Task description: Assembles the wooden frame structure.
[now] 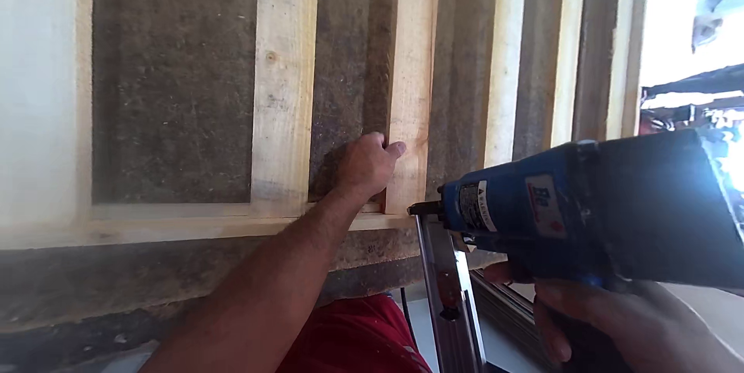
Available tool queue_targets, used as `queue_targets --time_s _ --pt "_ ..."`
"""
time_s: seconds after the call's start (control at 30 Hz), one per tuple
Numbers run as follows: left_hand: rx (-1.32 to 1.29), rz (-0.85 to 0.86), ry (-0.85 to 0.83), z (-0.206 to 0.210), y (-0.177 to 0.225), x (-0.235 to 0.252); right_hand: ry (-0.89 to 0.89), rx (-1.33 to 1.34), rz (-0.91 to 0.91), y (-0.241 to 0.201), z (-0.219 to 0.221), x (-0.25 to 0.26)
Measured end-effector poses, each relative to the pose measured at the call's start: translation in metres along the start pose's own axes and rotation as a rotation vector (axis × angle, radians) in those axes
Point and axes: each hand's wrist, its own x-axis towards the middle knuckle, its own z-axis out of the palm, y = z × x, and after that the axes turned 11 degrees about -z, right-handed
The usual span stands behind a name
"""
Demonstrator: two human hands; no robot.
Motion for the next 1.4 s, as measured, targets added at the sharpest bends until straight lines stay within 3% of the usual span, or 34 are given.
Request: queue_targets --time_s 0.23,0.37,0.43,0.53,0.6,0.73,0.87,1.13,1.3,1.4 --pt "-0.031 -0.014 -0.028 -0.002 0.000 0.000 -0.047 -0.060 0.044 -0.006 0.005 0.013" --pt "0.020 -0.007 -0.009 -0.021 0.003 -0.014 -0.136 -0.059 -0.030 -0.010 0.003 0.015" --pt "-0.015 0.069 0.105 -0.049 -0.004 -0.034 -0.143 -0.049 -0.031 -0.005 0.007 0.018" --pt "-0.077 0.248 0.432 -0.106 -0.025 -0.053 -0.104 -0.070 0.003 -0.008 0.018 0.020" --pt "-0.040 0.189 0.545 -0.142 -0.044 -0.050 -0.083 -0.082 0.013 -0.010 0.027 0.017" --pt "0.065 -0.074 0.273 -0.167 -0.085 -0.035 -0.118 -0.047 -0.091 -0.014 0.054 0.005" --pt "0.122 -0.085 0.072 -0.173 -0.097 -0.031 -0.107 0.005 -0.137 -0.029 0.103 -0.007" --pt "0.123 -0.022 -0.029 -0.183 -0.106 -0.021 -0.098 0.039 -0.055 -0.042 0.174 0.013" --pt "0.131 -0.002 -0.060 -0.186 -0.107 -0.018 -0.022 -0.033 0.055 -0.052 0.187 0.019" --pt "0.144 0.010 -0.081 -0.187 -0.107 -0.019 -0.065 -0.048 0.041 -0.059 0.187 0.019"
